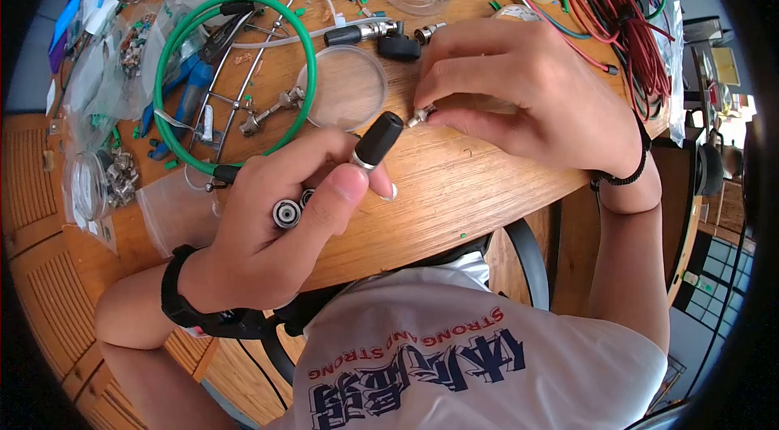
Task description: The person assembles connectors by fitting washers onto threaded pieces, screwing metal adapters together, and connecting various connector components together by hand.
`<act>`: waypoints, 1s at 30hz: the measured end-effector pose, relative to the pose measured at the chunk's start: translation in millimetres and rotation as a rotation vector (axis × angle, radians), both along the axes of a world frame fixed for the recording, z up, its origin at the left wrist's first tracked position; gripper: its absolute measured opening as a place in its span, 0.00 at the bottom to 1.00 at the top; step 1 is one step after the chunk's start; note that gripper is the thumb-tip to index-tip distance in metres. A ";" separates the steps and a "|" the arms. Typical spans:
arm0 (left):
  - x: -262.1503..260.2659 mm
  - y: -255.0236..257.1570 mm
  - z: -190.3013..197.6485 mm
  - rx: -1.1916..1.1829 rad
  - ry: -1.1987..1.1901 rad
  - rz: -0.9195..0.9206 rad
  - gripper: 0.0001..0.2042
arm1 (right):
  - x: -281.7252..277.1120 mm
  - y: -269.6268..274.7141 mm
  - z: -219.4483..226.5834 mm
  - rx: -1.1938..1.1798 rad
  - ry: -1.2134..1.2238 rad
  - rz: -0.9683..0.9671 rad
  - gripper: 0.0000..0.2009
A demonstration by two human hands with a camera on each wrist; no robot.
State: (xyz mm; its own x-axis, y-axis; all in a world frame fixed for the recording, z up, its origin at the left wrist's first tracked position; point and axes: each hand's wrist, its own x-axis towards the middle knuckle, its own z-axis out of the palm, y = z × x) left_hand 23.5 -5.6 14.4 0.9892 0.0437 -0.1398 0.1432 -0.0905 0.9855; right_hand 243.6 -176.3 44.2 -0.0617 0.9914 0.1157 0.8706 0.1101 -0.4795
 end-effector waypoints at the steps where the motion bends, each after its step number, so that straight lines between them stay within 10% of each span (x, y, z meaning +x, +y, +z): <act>1: -0.1 -0.3 0.5 -0.018 0.022 0.008 0.20 | 0.7 0.2 -0.4 0.019 -0.003 -0.011 0.10; 30: 0.5 -1.9 1.4 -0.252 0.116 0.075 0.12 | -29.9 -2.4 -18.4 0.175 -0.089 0.206 0.09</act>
State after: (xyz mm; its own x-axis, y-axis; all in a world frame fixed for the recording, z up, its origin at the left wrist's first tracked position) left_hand 24.0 -7.4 15.8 0.9612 0.0659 -0.2677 0.2535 0.1701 0.9523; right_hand 213.7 -178.7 25.8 -0.2773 0.9224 0.2688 0.8589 0.3634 -0.3608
